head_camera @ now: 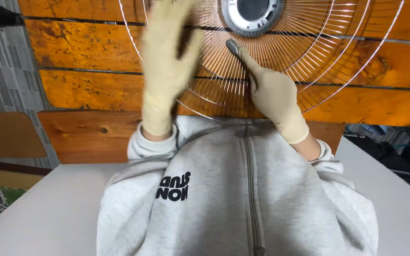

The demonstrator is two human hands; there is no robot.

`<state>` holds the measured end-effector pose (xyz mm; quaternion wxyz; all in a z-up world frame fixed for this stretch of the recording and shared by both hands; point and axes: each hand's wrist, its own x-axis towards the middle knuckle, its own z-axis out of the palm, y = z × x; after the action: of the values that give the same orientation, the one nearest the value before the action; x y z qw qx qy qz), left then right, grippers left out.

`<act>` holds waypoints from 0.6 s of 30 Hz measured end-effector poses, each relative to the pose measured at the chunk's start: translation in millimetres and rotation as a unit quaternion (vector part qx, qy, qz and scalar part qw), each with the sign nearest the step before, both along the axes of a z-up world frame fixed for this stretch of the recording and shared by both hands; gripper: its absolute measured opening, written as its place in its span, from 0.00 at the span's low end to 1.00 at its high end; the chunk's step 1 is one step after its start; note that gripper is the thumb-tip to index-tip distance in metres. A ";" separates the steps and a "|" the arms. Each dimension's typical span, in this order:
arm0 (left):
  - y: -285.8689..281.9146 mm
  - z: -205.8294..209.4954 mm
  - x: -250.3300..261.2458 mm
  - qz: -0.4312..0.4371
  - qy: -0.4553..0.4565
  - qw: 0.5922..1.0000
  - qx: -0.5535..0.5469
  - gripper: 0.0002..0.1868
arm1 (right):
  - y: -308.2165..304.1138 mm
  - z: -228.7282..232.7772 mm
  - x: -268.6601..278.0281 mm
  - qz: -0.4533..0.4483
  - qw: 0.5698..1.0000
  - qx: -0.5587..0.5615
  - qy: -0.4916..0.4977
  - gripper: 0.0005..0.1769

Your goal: Cleaning a metal fan grill using a toothbrush

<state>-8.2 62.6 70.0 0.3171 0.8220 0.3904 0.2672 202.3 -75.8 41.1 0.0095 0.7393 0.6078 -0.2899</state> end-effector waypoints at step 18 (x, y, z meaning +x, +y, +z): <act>-36.8 -80.4 2.5 -0.076 0.317 0.945 -0.004 0.46 | 15.8 54.5 43.8 0.068 0.980 -0.181 -0.055 0.31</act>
<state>-5.7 25.8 -10.4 0.2002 0.8900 0.4083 -0.0335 246.1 -60.1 95.6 0.1964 0.6969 0.5929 -0.3525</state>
